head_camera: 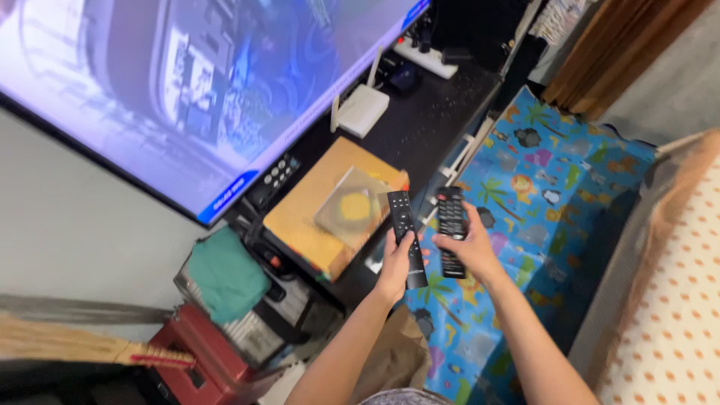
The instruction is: The person sweeps a bed with a small broom, then arranges pillows and folds various clothing items and a small bag on the bed. The person places the folded items on a nearby surface and continues sweeping the bed surface.
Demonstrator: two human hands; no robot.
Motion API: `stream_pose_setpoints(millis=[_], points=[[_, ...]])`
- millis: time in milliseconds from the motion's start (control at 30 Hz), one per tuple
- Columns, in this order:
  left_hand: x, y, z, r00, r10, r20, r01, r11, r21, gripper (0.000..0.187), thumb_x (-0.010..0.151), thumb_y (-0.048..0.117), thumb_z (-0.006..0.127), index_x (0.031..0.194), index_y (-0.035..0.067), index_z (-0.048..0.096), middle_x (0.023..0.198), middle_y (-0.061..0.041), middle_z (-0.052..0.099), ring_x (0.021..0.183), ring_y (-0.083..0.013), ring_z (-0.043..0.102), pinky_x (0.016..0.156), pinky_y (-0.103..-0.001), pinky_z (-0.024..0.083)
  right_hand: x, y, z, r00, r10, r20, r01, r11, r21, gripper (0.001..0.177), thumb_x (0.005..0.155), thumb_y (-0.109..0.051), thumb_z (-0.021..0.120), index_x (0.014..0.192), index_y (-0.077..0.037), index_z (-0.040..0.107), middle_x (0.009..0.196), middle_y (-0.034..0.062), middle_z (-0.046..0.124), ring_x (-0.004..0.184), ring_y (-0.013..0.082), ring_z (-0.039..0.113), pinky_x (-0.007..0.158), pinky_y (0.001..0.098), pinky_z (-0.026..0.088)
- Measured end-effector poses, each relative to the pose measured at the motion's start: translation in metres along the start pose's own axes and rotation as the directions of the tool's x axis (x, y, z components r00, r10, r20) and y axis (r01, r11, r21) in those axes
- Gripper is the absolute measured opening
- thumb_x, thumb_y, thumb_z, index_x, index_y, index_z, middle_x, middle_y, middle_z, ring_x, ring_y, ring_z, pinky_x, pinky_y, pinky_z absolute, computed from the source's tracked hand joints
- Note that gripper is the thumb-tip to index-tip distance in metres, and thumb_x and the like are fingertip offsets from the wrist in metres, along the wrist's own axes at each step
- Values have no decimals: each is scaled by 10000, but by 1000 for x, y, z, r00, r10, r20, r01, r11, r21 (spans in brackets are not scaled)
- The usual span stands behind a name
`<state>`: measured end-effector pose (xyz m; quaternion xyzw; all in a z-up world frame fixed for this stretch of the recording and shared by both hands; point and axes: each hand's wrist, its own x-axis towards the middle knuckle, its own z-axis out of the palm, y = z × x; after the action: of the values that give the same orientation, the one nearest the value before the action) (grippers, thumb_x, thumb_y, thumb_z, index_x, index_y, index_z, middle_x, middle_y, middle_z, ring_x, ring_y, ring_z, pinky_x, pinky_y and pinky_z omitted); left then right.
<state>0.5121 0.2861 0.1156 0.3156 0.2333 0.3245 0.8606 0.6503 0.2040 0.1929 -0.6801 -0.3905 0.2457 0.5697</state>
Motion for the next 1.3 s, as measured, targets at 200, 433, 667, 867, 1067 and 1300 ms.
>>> stream_pose_setpoints(millis=[200, 433, 667, 867, 1067, 1300], points=[[60, 18, 10, 999, 44, -31, -43, 998, 43, 368, 1000, 187, 572, 1351, 147, 470, 1064, -61, 670, 786, -159, 680, 662, -322, 580, 93, -19, -2, 939, 343, -15, -338, 932, 129, 453, 980, -439, 626, 956, 13, 642, 681, 90, 650, 547, 157, 678, 541, 285, 563], [98, 46, 42, 980, 114, -162, -109, 993, 42, 339, 1016, 178, 561, 1340, 123, 478, 1081, -49, 670, 793, -139, 681, 667, -310, 574, 166, -42, 15, 941, 335, 50, -335, 942, -9, 427, 940, -405, 686, 857, 14, 682, 610, 81, 648, 486, 145, 637, 466, 277, 503], [125, 55, 80, 905, 286, -314, -314, 948, -41, 263, 1034, 173, 571, 1271, 105, 482, 1081, -35, 651, 817, -111, 669, 673, -292, 565, 216, -64, 8, 948, 274, 164, -253, 958, -136, 463, 936, -416, 692, 769, 15, 708, 576, 94, 625, 437, 144, 567, 443, 289, 439], [148, 37, 139, 830, 287, -479, -347, 937, -40, 295, 1014, 191, 572, 1289, 131, 485, 1089, -35, 676, 811, -122, 679, 659, -291, 561, 250, -63, -35, 920, 318, 230, -267, 937, -225, 535, 918, -477, 696, 756, 33, 685, 579, 93, 630, 451, 168, 598, 461, 299, 479], [162, -3, 179, 775, 277, -569, -380, 922, -69, 297, 1003, 166, 581, 1281, 117, 491, 1082, -45, 669, 814, -137, 689, 659, -307, 579, 262, -47, -81, 848, 362, 387, -323, 932, -164, 537, 922, -529, 655, 749, -22, 680, 587, 69, 626, 468, 155, 606, 463, 287, 486], [191, -41, 182, 707, 271, -654, -361, 932, -5, 339, 971, 109, 620, 1275, 93, 471, 1025, -53, 665, 820, -152, 678, 651, -304, 562, 279, -33, -95, 752, 486, 446, -455, 872, -182, 549, 927, -530, 675, 805, 4, 640, 623, 82, 624, 479, 183, 604, 467, 321, 511]])
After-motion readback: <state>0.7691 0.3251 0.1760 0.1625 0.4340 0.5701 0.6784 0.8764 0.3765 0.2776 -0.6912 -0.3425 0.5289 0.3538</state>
